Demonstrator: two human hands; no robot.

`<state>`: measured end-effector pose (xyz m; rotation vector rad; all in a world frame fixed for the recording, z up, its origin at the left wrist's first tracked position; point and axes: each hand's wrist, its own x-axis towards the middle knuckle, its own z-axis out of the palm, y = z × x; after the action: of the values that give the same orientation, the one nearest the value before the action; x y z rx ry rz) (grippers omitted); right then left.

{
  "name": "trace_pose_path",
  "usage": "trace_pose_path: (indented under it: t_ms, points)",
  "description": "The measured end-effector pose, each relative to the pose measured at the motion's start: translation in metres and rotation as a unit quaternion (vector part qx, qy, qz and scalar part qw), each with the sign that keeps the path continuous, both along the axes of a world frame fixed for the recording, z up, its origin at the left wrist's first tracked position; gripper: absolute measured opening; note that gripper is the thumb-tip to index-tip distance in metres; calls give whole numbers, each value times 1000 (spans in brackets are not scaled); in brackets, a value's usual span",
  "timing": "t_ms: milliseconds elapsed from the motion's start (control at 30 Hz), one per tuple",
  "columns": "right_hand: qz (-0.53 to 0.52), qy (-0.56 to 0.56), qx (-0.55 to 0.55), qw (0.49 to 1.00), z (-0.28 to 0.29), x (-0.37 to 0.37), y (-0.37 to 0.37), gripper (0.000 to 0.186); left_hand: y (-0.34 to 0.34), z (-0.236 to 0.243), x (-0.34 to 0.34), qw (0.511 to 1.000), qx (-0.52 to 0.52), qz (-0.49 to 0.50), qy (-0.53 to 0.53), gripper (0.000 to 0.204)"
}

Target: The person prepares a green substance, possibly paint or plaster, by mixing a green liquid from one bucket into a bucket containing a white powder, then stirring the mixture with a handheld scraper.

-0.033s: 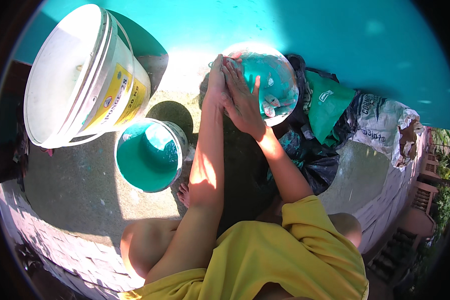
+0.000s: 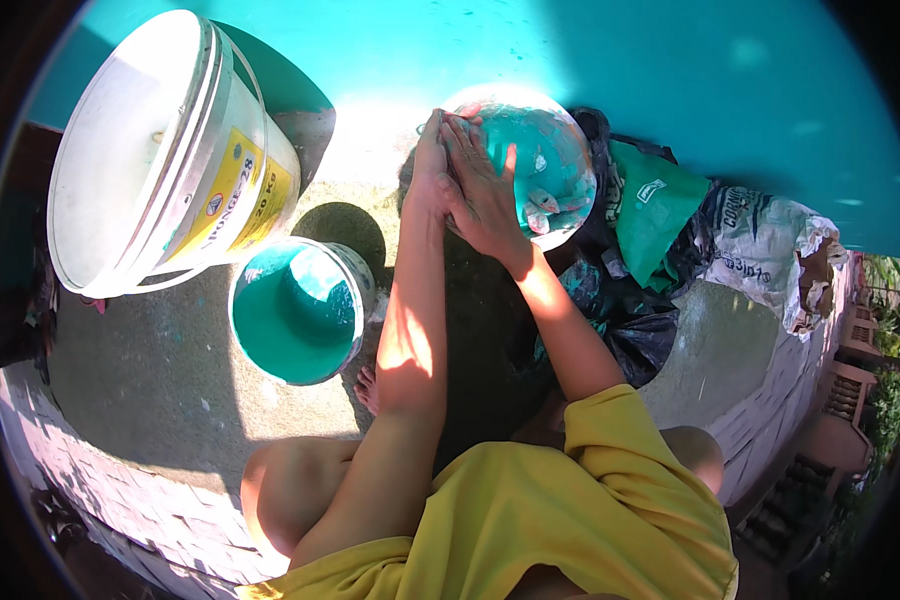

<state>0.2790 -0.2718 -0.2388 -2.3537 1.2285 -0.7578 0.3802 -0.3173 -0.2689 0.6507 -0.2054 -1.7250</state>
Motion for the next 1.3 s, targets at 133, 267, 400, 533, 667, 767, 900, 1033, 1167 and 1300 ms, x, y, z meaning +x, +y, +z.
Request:
trace_pose_path:
  t_ms: [133, 267, 400, 533, 667, 767, 900, 1033, 1167, 1300]
  points:
    - [-12, -35, 29, 999, -23, 5, -23, 59, 9, 11, -10, 998, 21, 45, 26, 56]
    - [-74, -136, 135, 979, -39, 17, -29, 60, 9, 8, 3, 999, 39, 29, -10, 58]
    - [-127, -300, 397, 858, -80, -19, -63, 67, 5, 4, -10, 997, 52, 23, -44, 54]
    - [-160, -408, 472, 765, -73, -23, -62, 64, 5, 4, -21, 996, 63, 62, -30, 40]
    - [-65, -345, 310, 884, -10, 17, -11, 56, 3, -21, -4, 996, 63, 58, 15, 33]
    - [-7, -289, 230, 929, 2, 15, -3, 54, 1, -29, -5, 998, 38, 55, 10, 41]
    - [-74, -329, 357, 871, -48, -6, -43, 55, -2, -23, -19, 998, 30, 47, 30, 46]
    - [-72, -392, 416, 817, -58, 5, -38, 56, -4, -37, -15, 997, 27, 63, 25, 50]
    - [18, -305, 239, 922, -18, 10, 20, 51, -7, -41, -8, 991, 56, 93, -72, 46]
    - [45, -178, 67, 981, 1, 3, 24, 47, -5, -36, -9, 998, 45, 27, -39, 54]
